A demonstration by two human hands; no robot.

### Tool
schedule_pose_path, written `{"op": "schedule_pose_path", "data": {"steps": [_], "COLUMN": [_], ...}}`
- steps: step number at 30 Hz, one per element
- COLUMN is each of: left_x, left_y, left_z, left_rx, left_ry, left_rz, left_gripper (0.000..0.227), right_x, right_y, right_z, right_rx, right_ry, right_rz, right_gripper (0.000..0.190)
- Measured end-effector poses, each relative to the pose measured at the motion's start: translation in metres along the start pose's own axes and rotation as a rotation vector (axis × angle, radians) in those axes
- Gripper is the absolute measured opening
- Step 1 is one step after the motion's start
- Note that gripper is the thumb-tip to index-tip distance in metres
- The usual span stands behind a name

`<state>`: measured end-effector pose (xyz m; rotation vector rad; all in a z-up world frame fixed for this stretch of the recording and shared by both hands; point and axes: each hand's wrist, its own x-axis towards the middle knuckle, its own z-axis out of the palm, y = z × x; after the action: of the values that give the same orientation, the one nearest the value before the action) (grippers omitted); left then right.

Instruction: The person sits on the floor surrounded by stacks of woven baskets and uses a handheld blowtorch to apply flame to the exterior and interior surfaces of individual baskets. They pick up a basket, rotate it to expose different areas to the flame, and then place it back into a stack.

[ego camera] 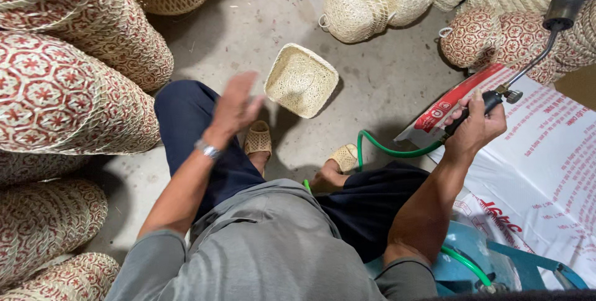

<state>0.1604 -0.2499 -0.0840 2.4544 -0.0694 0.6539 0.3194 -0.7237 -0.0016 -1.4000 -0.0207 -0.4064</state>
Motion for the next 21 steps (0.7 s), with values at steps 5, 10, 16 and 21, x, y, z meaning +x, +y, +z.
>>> {"op": "schedule_pose_path", "data": {"steps": [5, 10, 16, 21], "left_x": [0.030, 0.056, 0.114, 0.159], "left_y": [-0.024, -0.068, -0.091, -0.116], "left_z": [0.135, 0.253, 0.329, 0.352], "left_rx": [-0.701, -1.179, -1.205, -1.009], "left_ry": [-0.429, -0.182, 0.200, 0.524], "left_rz": [-0.613, -1.228, -1.393, -1.256], "left_gripper": [0.049, 0.056, 0.056, 0.027], "right_x": [-0.004, -0.002, -0.005, 0.001], "right_y": [-0.009, -0.012, -0.019, -0.020], "right_z": [0.002, -0.003, -0.001, 0.004], "right_rx": [-0.022, -0.091, -0.170, -0.226], "right_ry": [0.064, 0.143, 0.162, 0.184], "right_rz": [0.038, 0.090, 0.117, 0.146], "right_gripper": [0.017, 0.016, 0.022, 0.021]}}
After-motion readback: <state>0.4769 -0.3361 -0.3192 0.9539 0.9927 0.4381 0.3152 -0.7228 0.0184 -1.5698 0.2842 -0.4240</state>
